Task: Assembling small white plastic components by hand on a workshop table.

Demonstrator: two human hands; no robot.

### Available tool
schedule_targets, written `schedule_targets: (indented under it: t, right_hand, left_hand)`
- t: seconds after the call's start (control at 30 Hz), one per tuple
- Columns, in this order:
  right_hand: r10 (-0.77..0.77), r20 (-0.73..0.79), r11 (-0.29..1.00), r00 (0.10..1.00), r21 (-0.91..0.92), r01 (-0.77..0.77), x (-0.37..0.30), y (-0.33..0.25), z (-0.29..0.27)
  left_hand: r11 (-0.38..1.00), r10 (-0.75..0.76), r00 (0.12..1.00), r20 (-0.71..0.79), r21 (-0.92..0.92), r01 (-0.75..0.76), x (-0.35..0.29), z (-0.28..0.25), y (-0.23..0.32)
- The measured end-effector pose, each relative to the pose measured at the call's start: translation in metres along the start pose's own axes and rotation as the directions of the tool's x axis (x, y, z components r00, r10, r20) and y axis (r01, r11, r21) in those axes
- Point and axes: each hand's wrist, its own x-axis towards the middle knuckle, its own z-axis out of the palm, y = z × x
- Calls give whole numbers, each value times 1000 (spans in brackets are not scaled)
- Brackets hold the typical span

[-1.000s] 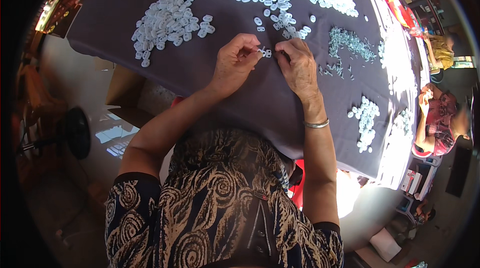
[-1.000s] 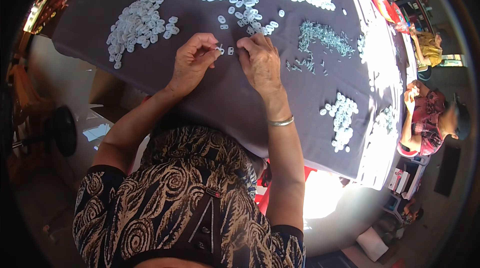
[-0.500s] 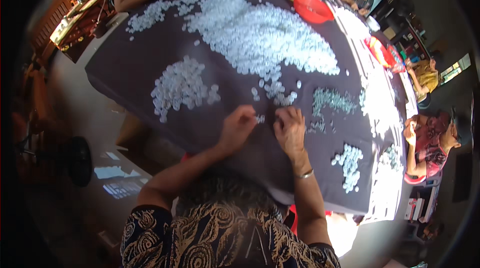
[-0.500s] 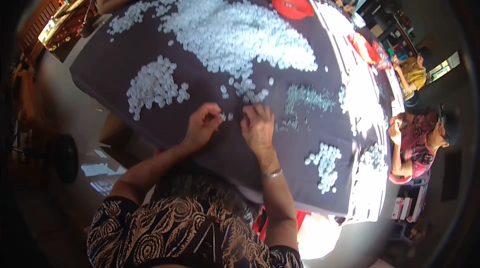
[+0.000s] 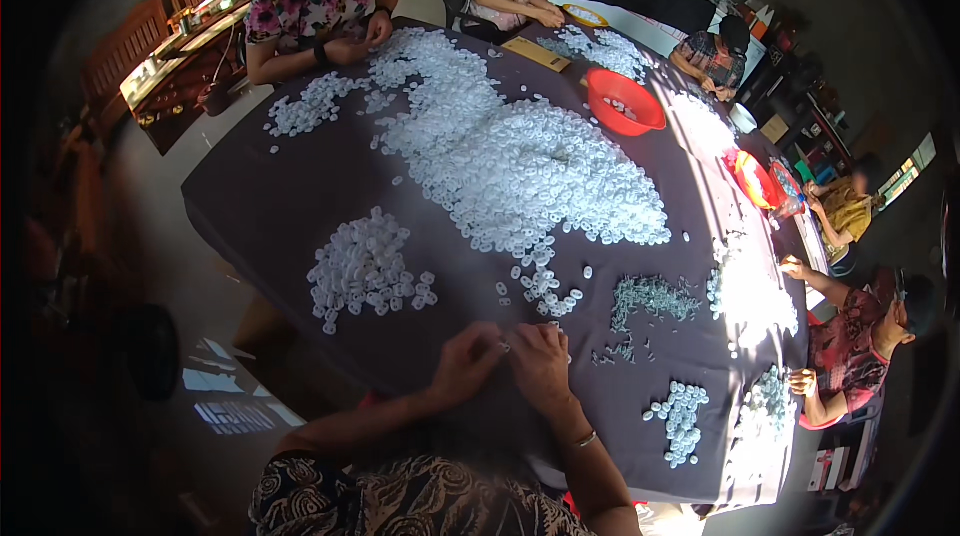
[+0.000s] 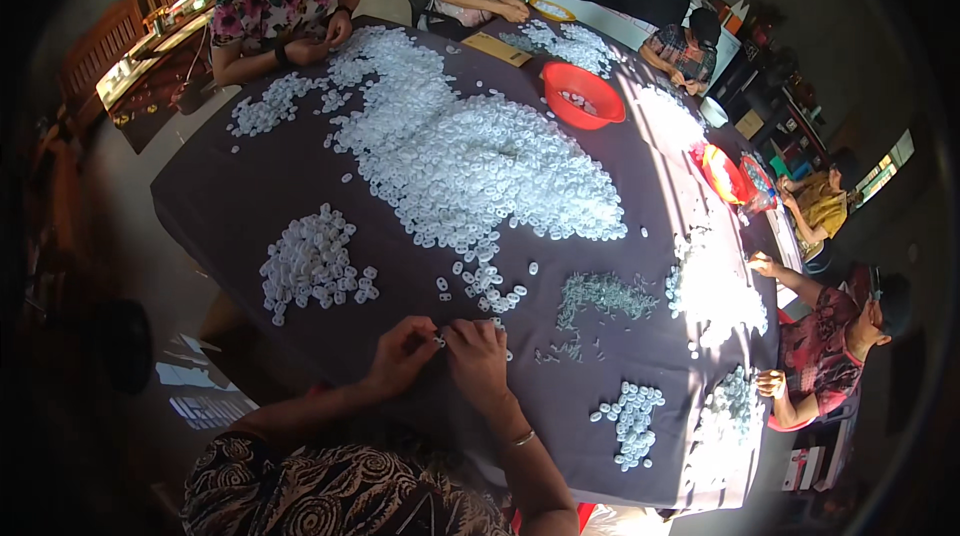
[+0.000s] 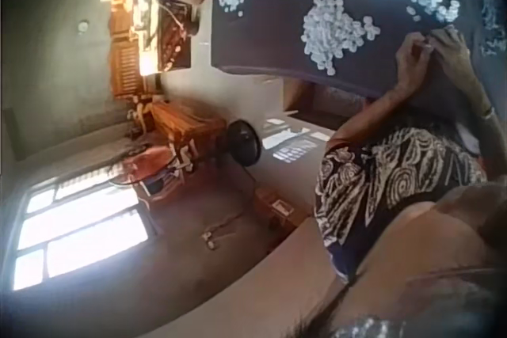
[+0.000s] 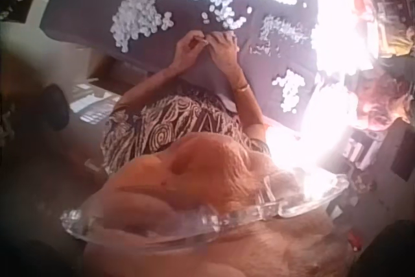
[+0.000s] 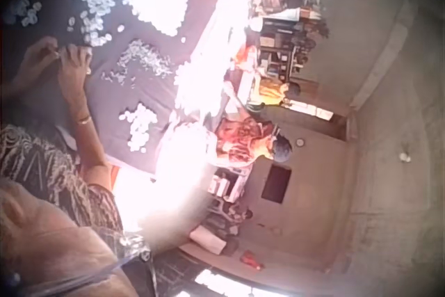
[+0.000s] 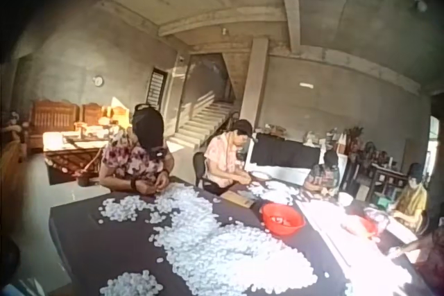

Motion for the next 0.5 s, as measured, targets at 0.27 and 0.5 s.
schedule_targets:
  t: [0.27,0.5]
  right_hand:
    - [157,-57,988,986,18,-156,-8,15,3]
    - [292,-107,956,950,21,-292,3,28,-15]
  left_hand:
    - [999,-53,998,-34,4,53,1,3,15]
    - [996,-84,995,-45,-7,83,3,-4,14]
